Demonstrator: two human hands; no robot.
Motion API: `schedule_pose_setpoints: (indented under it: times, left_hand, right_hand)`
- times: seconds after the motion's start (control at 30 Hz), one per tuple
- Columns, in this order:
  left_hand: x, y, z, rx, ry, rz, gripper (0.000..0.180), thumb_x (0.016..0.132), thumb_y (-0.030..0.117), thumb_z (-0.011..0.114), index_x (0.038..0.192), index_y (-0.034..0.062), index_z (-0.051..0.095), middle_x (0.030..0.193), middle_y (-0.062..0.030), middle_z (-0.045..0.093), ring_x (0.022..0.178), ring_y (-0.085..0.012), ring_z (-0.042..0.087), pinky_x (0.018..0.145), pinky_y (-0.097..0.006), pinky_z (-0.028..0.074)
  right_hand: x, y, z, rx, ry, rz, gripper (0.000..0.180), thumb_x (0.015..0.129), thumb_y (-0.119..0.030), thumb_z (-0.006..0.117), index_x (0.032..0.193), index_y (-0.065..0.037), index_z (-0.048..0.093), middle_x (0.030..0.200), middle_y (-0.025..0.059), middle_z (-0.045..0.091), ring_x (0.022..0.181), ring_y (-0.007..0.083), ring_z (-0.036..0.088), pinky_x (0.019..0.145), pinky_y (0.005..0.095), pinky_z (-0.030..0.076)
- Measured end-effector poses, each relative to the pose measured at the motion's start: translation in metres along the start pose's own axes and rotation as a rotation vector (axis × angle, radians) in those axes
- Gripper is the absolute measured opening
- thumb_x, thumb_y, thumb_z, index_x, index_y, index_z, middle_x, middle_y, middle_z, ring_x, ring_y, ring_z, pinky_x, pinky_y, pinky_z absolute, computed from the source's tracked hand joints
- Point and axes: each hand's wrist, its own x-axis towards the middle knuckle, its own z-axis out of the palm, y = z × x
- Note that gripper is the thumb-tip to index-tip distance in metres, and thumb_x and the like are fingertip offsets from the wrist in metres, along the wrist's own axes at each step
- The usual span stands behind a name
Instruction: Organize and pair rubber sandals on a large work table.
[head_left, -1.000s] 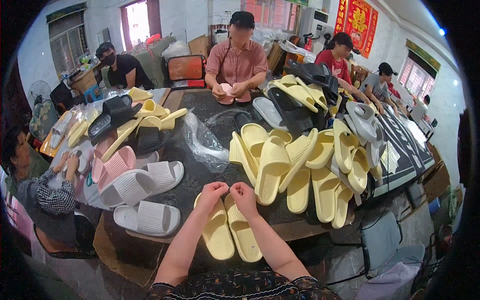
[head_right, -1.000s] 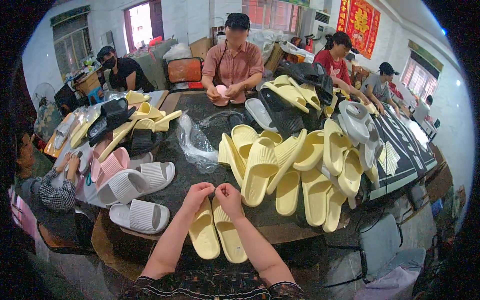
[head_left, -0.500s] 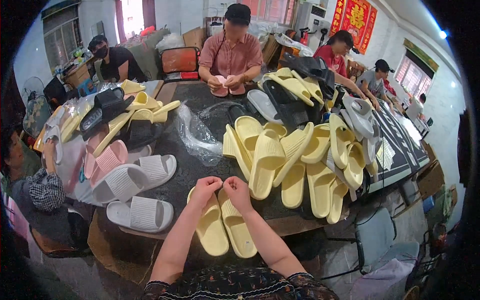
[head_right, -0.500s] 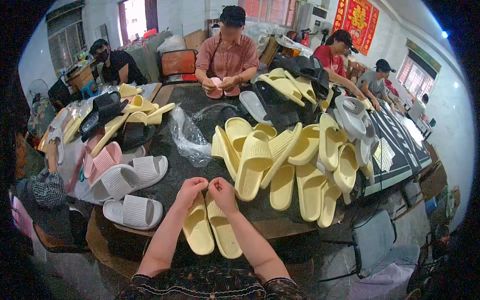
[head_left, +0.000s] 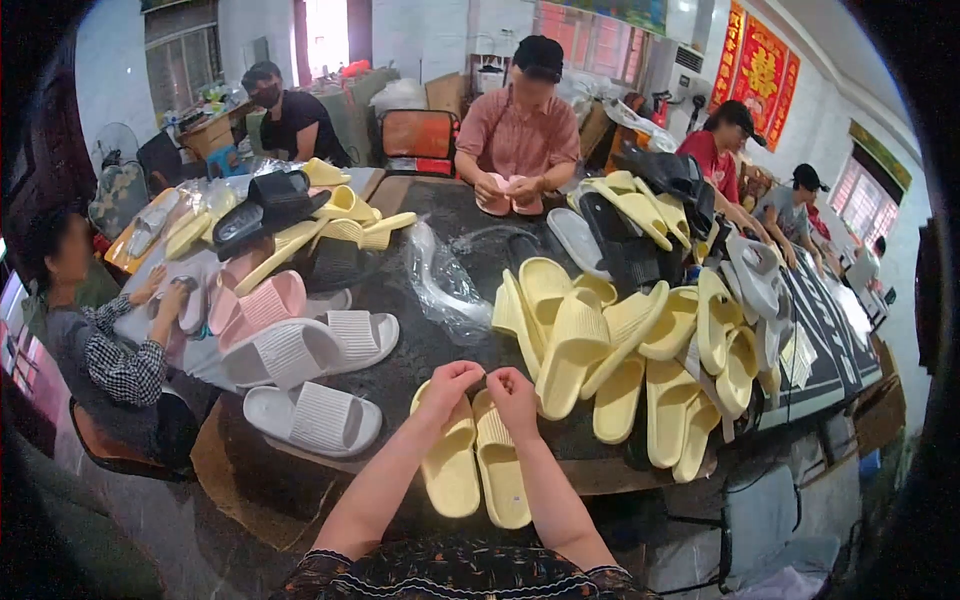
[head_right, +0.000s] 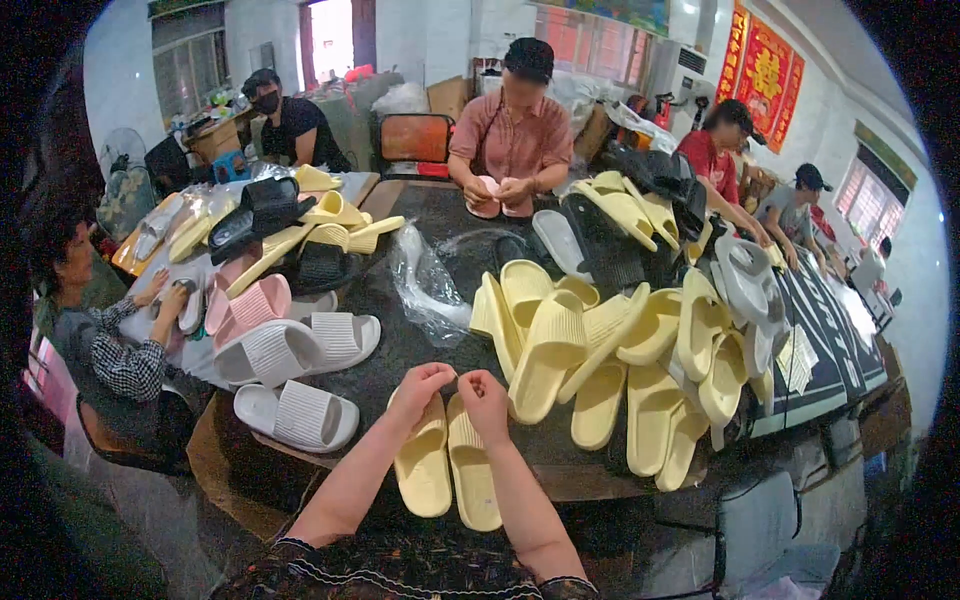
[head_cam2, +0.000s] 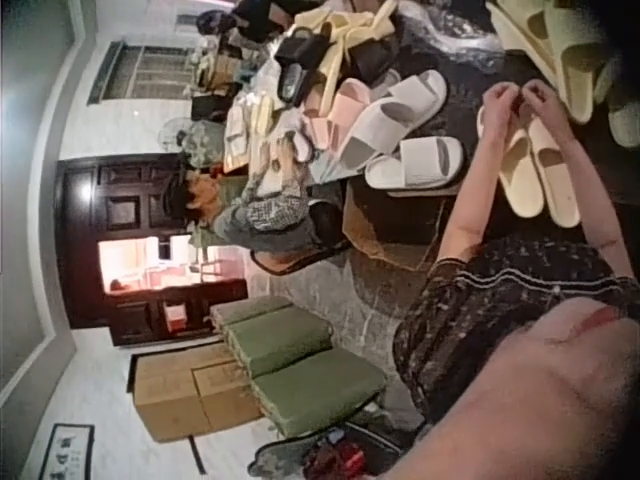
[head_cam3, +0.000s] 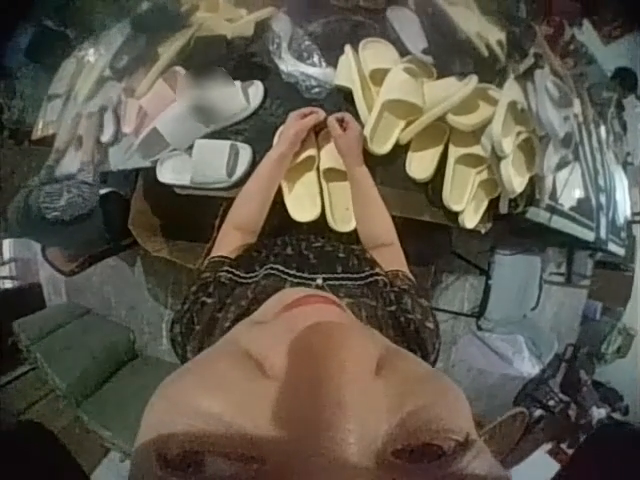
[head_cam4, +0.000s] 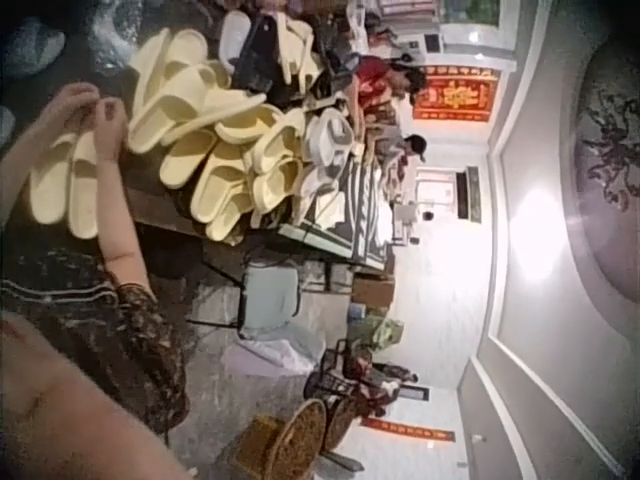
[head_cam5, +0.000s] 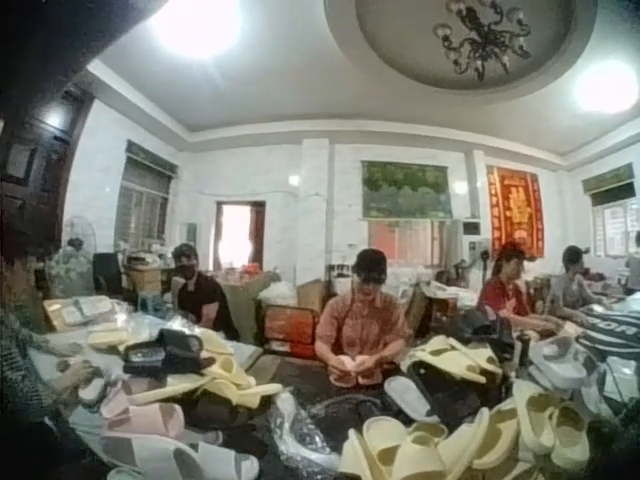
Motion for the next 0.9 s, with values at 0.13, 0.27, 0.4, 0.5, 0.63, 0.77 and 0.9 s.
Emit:
schedule_pose_setpoints:
  times: [0.13, 0.27, 0.4, 0.5, 0.63, 0.77, 0.9]
  left_hand:
    - [0.007, -0.010, -0.012, 0.019, 0.016, 0.014, 0.016, 0.084, 0.017, 0.062, 0.091, 0.0038, 0.067, 0.082, 0.0025, 0.062, 0.073, -0.0043, 0.053, 0.065, -0.019, 0.041]
    - [-0.007, 0.014, 0.001, -0.033, 0.018, -0.069, 0.015, 0.084, 0.017, 0.062, 0.089, 0.0030, 0.067, 0.081, 0.0031, 0.062, 0.072, -0.0036, 0.052, 0.064, -0.021, 0.042]
    - [0.001, 0.004, -0.005, 0.059, -0.016, -0.045, 0.015, 0.085, 0.017, 0.062, 0.089, 0.0031, 0.066, 0.079, 0.0039, 0.060, 0.072, -0.0039, 0.051, 0.064, -0.021, 0.041]
    - [0.006, -0.003, -0.009, 0.046, -0.027, -0.049, 0.015, 0.085, 0.017, 0.061, 0.089, 0.0031, 0.065, 0.079, 0.0039, 0.060, 0.074, -0.0041, 0.051, 0.066, -0.021, 0.042]
    - [0.006, 0.000, -0.003, 0.121, -0.054, -0.009, 0.016, 0.085, 0.018, 0.061, 0.089, 0.0027, 0.065, 0.081, 0.0038, 0.060, 0.076, -0.0037, 0.051, 0.068, -0.021, 0.042]
    - [0.009, -0.010, -0.004, 0.142, -0.045, 0.021, 0.017, 0.086, 0.018, 0.060, 0.089, 0.0020, 0.065, 0.081, 0.0040, 0.060, 0.077, -0.0038, 0.050, 0.069, -0.021, 0.042]
    - [0.008, -0.009, -0.004, 0.077, 0.006, 0.047, 0.016, 0.087, 0.018, 0.060, 0.090, 0.0022, 0.065, 0.081, 0.0045, 0.059, 0.077, -0.0042, 0.050, 0.071, -0.021, 0.042]
  right_hand:
    - [-0.001, 0.007, 0.004, 0.007, -0.016, -0.025, 0.005, 0.085, -0.008, 0.062, 0.085, -0.003, 0.062, 0.070, -0.0050, 0.056, 0.063, 0.0021, 0.048, 0.057, 0.0188, 0.041]
    - [-0.002, -0.004, 0.008, 0.037, -0.009, -0.016, 0.006, 0.086, -0.009, 0.060, 0.084, -0.004, 0.061, 0.068, -0.0068, 0.050, 0.061, 0.0017, 0.042, 0.056, 0.0181, 0.036]
    - [-0.001, 0.004, 0.004, -0.010, -0.025, -0.016, 0.006, 0.086, -0.009, 0.060, 0.083, -0.004, 0.059, 0.070, -0.0066, 0.050, 0.062, 0.0016, 0.042, 0.057, 0.0178, 0.036]
    - [-0.001, 0.000, 0.007, 0.011, -0.040, -0.007, 0.006, 0.086, -0.009, 0.059, 0.083, -0.004, 0.059, 0.071, -0.0061, 0.052, 0.064, 0.0016, 0.044, 0.057, 0.0179, 0.037]
    - [-0.003, 0.002, 0.005, 0.026, -0.045, -0.021, 0.006, 0.086, -0.009, 0.059, 0.083, -0.003, 0.058, 0.072, -0.0051, 0.053, 0.064, 0.0018, 0.046, 0.057, 0.0184, 0.039]
    - [-0.006, -0.002, 0.011, -0.079, -0.040, -0.022, 0.006, 0.086, -0.008, 0.058, 0.084, -0.002, 0.058, 0.071, -0.0039, 0.054, 0.064, 0.0022, 0.047, 0.057, 0.0187, 0.040]
    - [-0.003, 0.001, 0.009, -0.055, -0.018, -0.044, 0.006, 0.088, -0.009, 0.057, 0.084, -0.004, 0.057, 0.071, -0.0042, 0.052, 0.063, 0.0019, 0.047, 0.056, 0.0178, 0.039]
